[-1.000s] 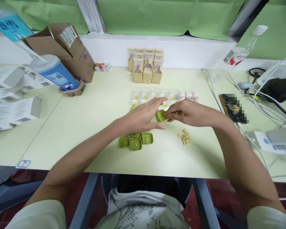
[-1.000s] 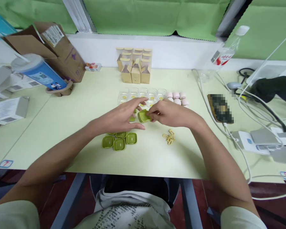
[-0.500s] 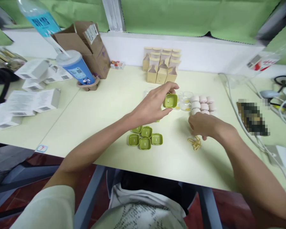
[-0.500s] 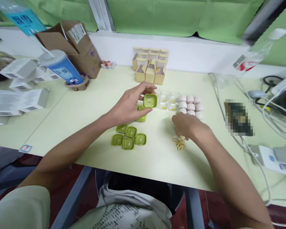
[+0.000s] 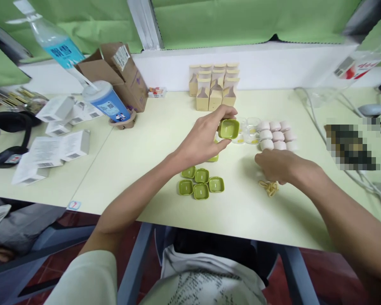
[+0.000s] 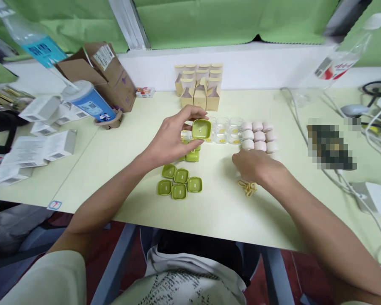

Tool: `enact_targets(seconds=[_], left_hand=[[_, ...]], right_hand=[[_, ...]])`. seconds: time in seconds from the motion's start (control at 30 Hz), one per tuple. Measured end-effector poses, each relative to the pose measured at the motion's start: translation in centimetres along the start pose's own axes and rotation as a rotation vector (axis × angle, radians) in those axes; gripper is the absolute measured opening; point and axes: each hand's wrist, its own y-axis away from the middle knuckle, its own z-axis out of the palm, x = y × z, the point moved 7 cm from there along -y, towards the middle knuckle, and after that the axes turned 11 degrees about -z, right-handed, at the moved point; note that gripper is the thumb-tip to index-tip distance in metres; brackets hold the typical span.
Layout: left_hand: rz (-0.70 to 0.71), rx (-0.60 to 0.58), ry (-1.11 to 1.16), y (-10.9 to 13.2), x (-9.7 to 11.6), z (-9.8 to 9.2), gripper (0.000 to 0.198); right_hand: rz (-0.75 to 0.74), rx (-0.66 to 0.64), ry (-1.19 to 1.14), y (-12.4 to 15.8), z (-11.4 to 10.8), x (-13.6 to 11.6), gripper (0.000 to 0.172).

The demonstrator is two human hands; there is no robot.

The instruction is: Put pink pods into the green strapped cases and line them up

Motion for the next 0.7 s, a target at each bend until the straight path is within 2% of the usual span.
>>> enact_targets(seconds=[0.07, 0.17, 0.23, 0.33, 0.43, 0.5, 0.57, 0.63, 0.7], left_hand=[[-0.007, -0.013, -0.005, 0.0, 0.0, 0.1, 0.052], [-0.017, -0.015, -0.001, 0.0, -0.2, 0.2, 0.052], [-0.020, -0.008, 0.008, -0.1, -0.2, 0.1, 0.052], [-0.009, 0.003, 0.022, -0.1, -0.2, 0.0, 0.052], [0.001, 0.013, 0.029, -0.2, -0.1, -0.1, 0.050], [0.007, 0.019, 0.039, -0.2, -0.1, -0.2, 0.049], [0.011, 0.023, 0.052, -0.3, -0.1, -0.2, 0.049], [0.012, 0.027, 0.057, -0.3, -0.2, -0.2, 0.048], [0.019, 0.028, 0.055, -0.2, -0.1, -0.2, 0.048]], right_hand=[[0.009, -0.074, 0.049, -0.3, 0.4, 0.0, 0.015], [0.007, -0.147, 0.097, 0.1, 0.2, -0.4, 0.022], [0.008, -0.123, 0.105, 0.4, -0.4, -0.6, 0.027], [-0.012, 0.002, 0.112, 0.7, -1.8, -0.4, 0.021], [-0.147, 0.269, -0.029, 1.4, -4.2, -0.4, 0.025], [-0.319, 0.540, -0.265, 2.8, -6.5, -1.0, 0.025], [-0.477, 0.800, -0.510, 4.8, -8.4, -1.5, 0.016], [-0.566, 1.014, -0.675, 6.5, -9.4, -1.9, 0.014], [-0.615, 1.159, -0.727, 7.4, -9.6, -2.7, 0.012]])
